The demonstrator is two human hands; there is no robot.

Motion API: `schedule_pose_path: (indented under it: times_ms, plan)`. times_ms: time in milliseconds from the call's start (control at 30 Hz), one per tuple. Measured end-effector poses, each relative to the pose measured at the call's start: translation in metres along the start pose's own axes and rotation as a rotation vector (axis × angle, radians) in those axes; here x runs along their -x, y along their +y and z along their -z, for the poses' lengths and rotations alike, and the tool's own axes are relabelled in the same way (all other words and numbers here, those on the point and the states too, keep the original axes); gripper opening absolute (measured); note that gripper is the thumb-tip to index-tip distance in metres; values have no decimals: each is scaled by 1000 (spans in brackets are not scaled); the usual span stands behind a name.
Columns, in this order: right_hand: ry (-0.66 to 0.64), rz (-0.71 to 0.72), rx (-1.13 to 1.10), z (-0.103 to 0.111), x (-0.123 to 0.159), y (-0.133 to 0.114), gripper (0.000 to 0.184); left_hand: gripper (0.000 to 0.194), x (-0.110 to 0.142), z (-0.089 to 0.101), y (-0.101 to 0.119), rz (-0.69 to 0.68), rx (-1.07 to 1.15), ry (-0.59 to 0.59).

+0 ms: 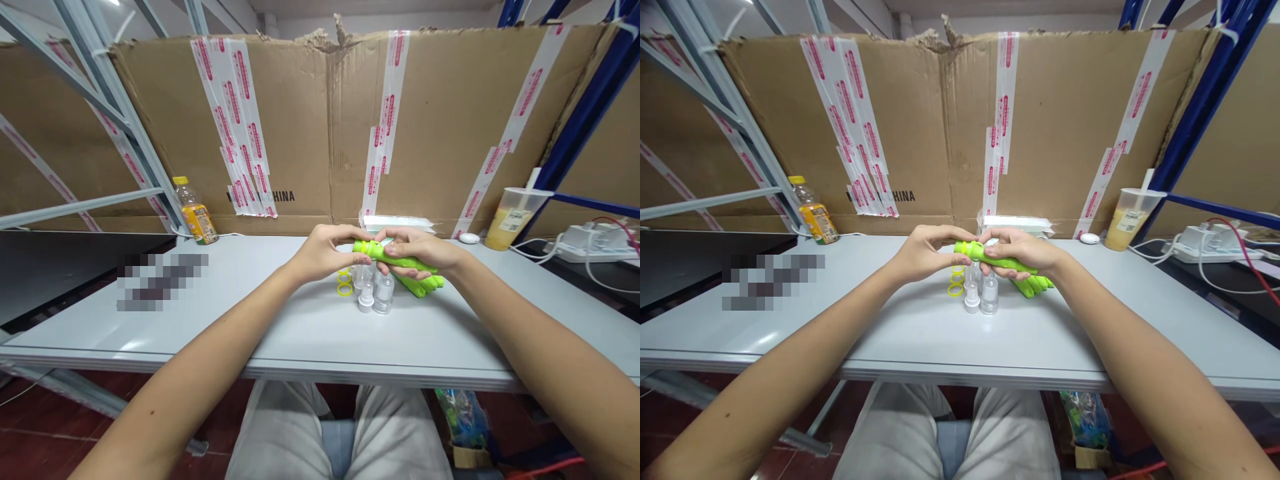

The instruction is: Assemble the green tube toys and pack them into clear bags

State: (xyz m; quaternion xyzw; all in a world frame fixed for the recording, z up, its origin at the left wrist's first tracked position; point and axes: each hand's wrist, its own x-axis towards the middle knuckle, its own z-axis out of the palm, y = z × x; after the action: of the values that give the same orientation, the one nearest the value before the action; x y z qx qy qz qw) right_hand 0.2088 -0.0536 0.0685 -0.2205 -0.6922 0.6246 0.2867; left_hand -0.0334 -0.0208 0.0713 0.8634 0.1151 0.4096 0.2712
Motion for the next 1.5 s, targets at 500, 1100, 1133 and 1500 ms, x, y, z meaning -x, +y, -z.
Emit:
schedule_pose_path:
  times_ms: [500, 1100, 1133, 1500]
  plan:
    - [-9, 1, 32, -3, -2, -1, 22, 34, -1, 3, 1, 45, -22, -29]
    - [33, -7, 30, -1, 1, -1, 24, 43, -1, -3, 1, 49, 24, 76]
    - [34, -5, 24, -1, 1, -1, 24, 44, -1, -4, 1, 46, 27, 91]
    - [72, 33, 16, 2, 0, 1, 22, 40, -2, -5, -6, -82, -104, 178]
